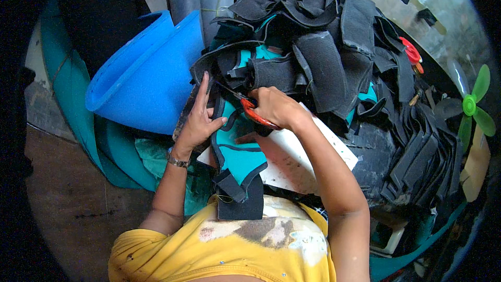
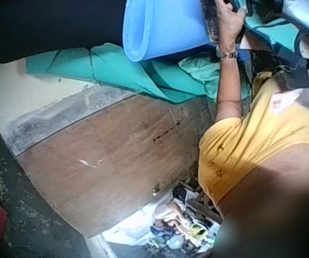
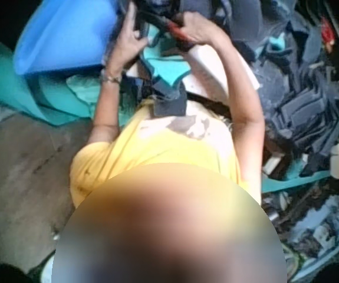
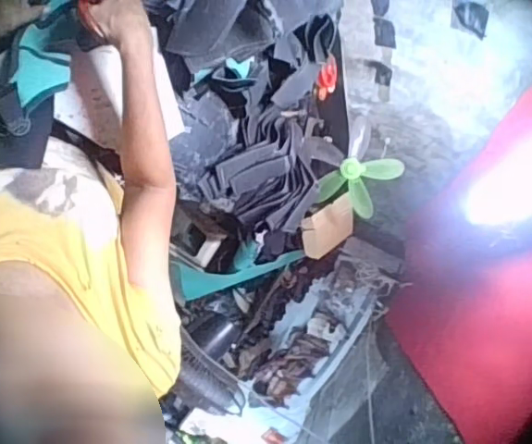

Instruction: The person uses red-handled scissors to trim the edges of teal foam pieces with black borders. They repeatedly pick up foam pieces, cut along the edges, and place the trimmed pieces on a growing pile on the table.

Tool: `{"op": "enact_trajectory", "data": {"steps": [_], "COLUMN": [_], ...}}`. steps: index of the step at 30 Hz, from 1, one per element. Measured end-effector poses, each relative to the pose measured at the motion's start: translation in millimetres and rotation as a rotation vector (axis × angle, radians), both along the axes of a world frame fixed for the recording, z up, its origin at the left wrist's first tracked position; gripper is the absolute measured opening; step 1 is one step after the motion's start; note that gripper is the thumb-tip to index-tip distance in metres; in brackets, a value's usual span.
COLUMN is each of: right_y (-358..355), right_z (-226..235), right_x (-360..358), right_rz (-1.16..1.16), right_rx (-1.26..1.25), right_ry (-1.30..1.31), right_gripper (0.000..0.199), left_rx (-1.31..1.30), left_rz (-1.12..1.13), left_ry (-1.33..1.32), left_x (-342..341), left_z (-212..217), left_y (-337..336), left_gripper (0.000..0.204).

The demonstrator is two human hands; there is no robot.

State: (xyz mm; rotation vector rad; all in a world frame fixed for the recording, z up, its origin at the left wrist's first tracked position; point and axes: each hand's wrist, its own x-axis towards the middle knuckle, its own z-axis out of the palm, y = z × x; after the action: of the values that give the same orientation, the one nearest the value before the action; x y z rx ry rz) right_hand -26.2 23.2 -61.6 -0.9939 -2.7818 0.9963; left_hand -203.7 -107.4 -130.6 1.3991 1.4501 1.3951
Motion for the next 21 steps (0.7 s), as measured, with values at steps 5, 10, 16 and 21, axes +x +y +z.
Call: {"op": "enact_trajectory", "data": {"steps": [5,10,16,21], "right_y": [-21.0,-63.5,-94.5,-90.9], "right_z": [-0.7,10.4,18.7,12.1], "right_x": [10.1,72.9,130.2,152.9], "right_rz": [-0.075,-0.173,-0.36,-0.509], "right_rx": [-0.013,-0.179,-0.427,-0.375], "right_ry": [0.094,0.395,0.989,1.412], "right_gripper": [0.034,0.039,0.088,0.09], "left_rx": [0.051,0.236,0.642,0.685], "left_rz": [0.013,0.048,-0.22,-0.401], "left_ry": [-0.098,-0.251,-0.269,0.08], "left_x": [15.9,66.9,148.4,179.3], "left_z": [15.1,51.5,88.4,98.4], "left_y": [-10.2,-27.0,19.0,66.0], "left_gripper": [0.108,0.112,0.108,0.105]}}
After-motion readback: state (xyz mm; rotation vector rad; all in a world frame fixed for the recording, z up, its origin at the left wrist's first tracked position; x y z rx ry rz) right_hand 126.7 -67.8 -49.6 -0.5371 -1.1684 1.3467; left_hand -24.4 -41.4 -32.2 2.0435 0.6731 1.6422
